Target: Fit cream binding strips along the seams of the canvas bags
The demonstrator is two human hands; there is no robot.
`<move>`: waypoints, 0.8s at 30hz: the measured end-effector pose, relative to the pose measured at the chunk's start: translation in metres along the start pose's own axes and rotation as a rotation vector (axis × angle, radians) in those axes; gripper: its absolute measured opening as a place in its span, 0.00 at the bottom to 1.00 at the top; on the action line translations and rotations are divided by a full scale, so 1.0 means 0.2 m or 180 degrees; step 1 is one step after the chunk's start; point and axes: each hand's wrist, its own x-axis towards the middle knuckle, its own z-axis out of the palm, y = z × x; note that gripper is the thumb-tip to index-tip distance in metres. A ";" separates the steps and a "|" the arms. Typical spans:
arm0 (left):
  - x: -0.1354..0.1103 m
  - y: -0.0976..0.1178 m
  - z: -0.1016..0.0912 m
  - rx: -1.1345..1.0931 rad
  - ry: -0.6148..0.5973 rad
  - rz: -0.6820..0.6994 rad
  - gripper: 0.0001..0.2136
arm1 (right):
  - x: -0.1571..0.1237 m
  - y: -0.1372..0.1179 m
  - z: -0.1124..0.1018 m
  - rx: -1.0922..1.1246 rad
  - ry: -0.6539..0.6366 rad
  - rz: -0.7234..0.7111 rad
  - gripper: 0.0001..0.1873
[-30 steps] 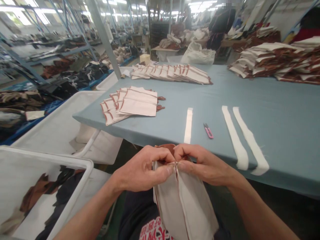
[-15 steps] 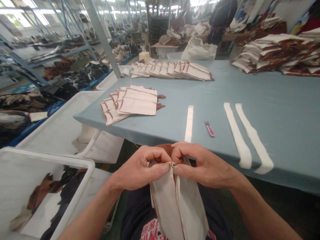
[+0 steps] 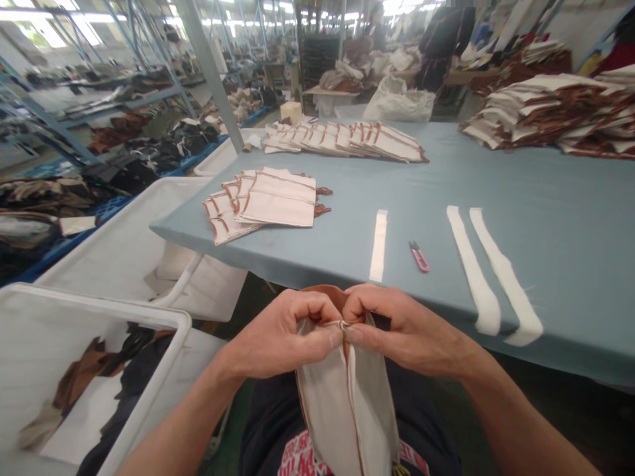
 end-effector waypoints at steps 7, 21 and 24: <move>-0.03 -0.03 0.01 -0.0301 0.0043 -0.0210 0.11 | 0.02 -0.01 0.04 -0.0453 0.0119 -0.0164 0.11; -0.03 -0.02 0.04 0.0017 0.0527 -0.0196 0.11 | -0.03 -0.07 0.05 -0.2129 0.0758 -0.0672 0.05; -0.02 -0.01 0.06 0.0333 0.0604 -0.0169 0.11 | -0.03 -0.08 0.05 -0.2528 0.0638 -0.0771 0.12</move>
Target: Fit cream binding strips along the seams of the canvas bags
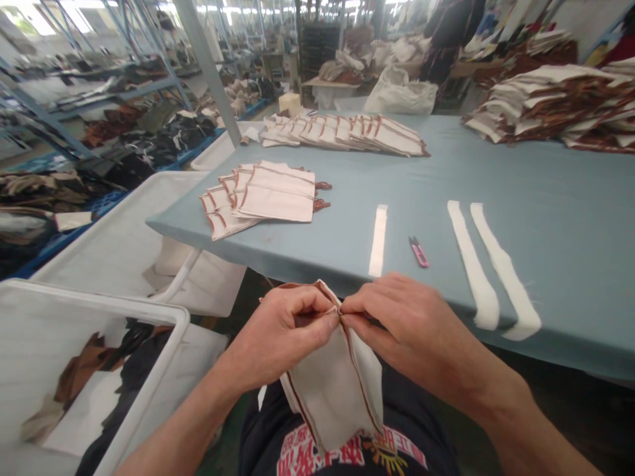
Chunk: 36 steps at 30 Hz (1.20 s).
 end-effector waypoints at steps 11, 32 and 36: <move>0.05 0.00 0.08 -0.0185 0.0430 0.0047 0.09 | 0.01 -0.01 0.10 0.1348 0.0281 0.1177 0.06; 0.04 0.03 0.07 0.0970 0.0425 0.0456 0.09 | -0.03 0.03 0.06 0.0241 0.0398 0.0221 0.09; 0.04 0.05 0.08 0.1199 0.0421 0.0582 0.09 | -0.04 0.02 0.06 -0.0211 0.0365 -0.0020 0.13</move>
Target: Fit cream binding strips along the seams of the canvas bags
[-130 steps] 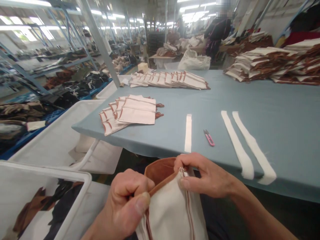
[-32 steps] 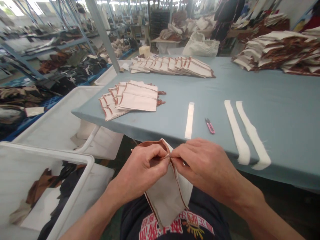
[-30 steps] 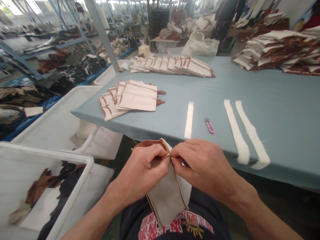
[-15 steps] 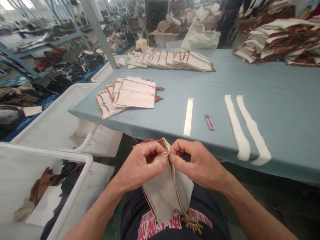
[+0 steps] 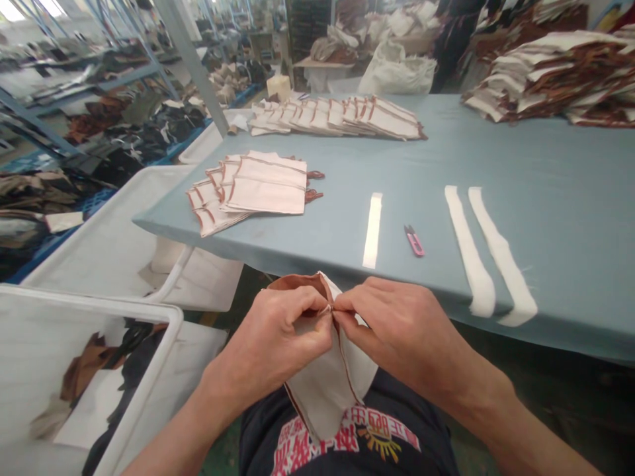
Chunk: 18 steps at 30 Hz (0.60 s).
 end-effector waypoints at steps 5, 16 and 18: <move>0.02 0.01 0.02 -0.0212 0.0062 -0.0101 0.09 | -0.01 -0.01 0.03 0.0588 -0.0005 0.0705 0.08; 0.03 -0.18 0.12 -0.2305 -0.0231 -0.1004 0.11 | 0.03 0.02 0.09 0.2948 -0.0578 0.2304 0.08; 0.03 -0.18 0.10 -0.2066 -0.0326 -0.1041 0.10 | 0.03 0.02 0.09 0.2888 -0.0605 0.2217 0.08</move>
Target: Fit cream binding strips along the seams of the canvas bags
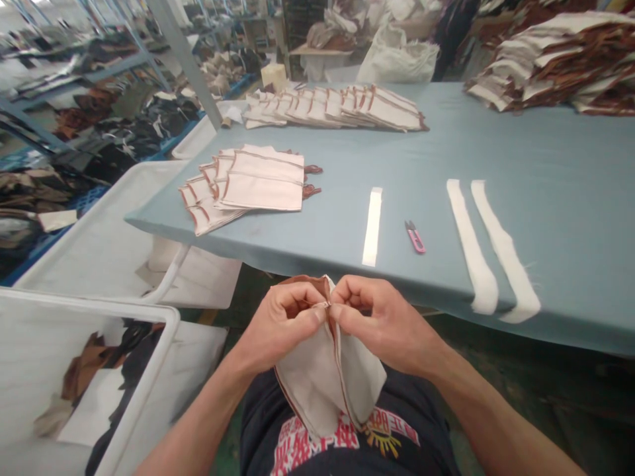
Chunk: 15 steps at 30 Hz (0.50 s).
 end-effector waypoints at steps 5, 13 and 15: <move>-0.02 0.08 -0.04 0.0973 0.0005 0.0333 0.07 | -0.02 -0.02 -0.01 -0.0622 0.0156 -0.0477 0.08; -0.01 0.11 0.01 0.1526 0.0404 0.0500 0.08 | -0.01 0.02 0.03 -0.1361 0.0764 -0.0982 0.06; 0.00 0.09 0.03 0.1274 0.0619 0.0445 0.09 | 0.01 0.03 0.04 -0.0885 0.0773 -0.0667 0.06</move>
